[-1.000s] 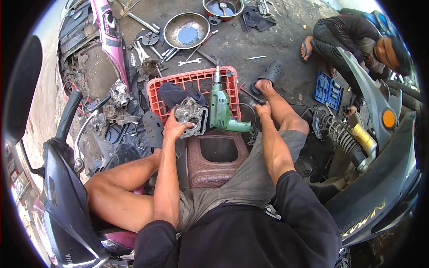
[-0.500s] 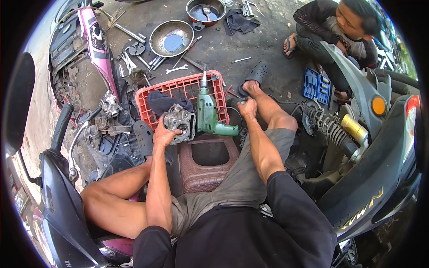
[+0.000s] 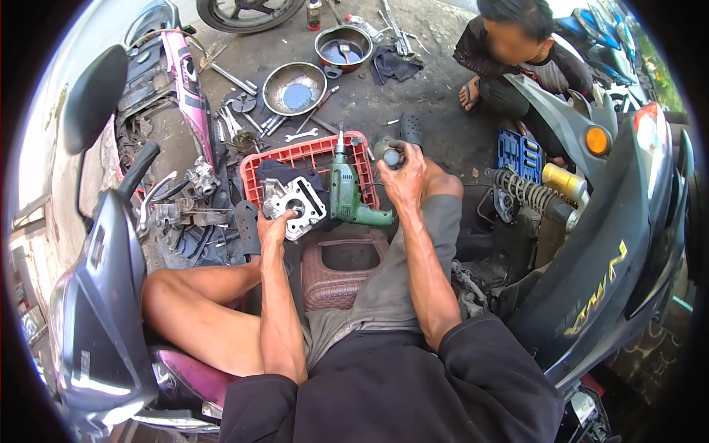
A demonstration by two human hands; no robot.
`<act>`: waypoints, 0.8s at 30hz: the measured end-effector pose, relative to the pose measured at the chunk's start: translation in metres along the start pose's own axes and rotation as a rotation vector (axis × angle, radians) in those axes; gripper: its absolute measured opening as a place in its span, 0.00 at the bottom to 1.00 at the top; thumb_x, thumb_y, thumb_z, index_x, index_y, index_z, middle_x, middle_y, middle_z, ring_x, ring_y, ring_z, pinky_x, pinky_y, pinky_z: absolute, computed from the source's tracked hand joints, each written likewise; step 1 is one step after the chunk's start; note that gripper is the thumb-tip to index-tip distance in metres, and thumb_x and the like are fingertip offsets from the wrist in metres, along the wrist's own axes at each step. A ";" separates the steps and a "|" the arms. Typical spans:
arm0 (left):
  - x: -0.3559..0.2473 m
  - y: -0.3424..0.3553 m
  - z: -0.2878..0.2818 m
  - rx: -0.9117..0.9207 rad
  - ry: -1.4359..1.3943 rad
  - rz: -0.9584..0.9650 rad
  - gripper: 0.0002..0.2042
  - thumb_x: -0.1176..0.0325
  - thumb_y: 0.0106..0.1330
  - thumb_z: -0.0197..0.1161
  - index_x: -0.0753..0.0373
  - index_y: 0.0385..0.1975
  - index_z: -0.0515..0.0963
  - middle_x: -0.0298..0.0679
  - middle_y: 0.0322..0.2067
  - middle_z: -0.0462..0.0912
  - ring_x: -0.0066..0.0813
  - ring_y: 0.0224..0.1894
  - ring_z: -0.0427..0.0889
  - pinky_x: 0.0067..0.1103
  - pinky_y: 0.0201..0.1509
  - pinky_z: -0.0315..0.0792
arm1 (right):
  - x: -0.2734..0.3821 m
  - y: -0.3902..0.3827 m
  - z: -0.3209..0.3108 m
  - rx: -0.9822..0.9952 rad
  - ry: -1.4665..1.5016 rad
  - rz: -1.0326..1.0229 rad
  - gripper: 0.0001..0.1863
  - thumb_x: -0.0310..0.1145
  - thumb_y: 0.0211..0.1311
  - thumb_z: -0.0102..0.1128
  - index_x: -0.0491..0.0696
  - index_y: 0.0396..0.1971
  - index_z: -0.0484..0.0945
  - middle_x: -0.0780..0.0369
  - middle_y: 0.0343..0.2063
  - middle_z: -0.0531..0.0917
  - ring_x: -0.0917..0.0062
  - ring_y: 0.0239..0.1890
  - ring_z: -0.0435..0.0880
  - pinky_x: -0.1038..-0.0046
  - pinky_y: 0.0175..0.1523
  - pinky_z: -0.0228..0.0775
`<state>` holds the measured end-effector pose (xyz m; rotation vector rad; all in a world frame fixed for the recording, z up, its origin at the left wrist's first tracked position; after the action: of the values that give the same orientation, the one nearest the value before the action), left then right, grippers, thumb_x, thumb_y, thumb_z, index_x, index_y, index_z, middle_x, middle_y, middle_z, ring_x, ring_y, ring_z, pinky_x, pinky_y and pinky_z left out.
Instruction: Repairing and cleaning a motorcycle cylinder head using a power drill and a brush.
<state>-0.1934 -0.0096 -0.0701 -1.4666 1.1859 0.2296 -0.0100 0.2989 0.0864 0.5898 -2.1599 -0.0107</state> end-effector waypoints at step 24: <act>-0.087 -0.135 -0.066 0.067 -0.640 0.212 0.34 0.77 0.43 0.73 0.67 0.56 0.69 0.42 0.47 0.79 0.32 0.47 0.80 0.26 0.51 0.74 | 0.107 -0.131 0.067 0.291 0.046 -0.287 0.25 0.31 0.42 0.69 0.44 0.45 0.77 0.54 0.39 0.76 0.58 0.48 0.73 0.61 0.53 0.67</act>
<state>-0.1639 -0.0448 0.0974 -1.0828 0.8063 0.7378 -0.0621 0.1253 0.0972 1.0533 -2.0299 0.1620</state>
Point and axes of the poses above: each hand's wrist, its own y-axis towards the middle knuckle, its own z-axis out of the palm, x = y × z, the point moved 9 cm from there along y, towards the middle knuckle
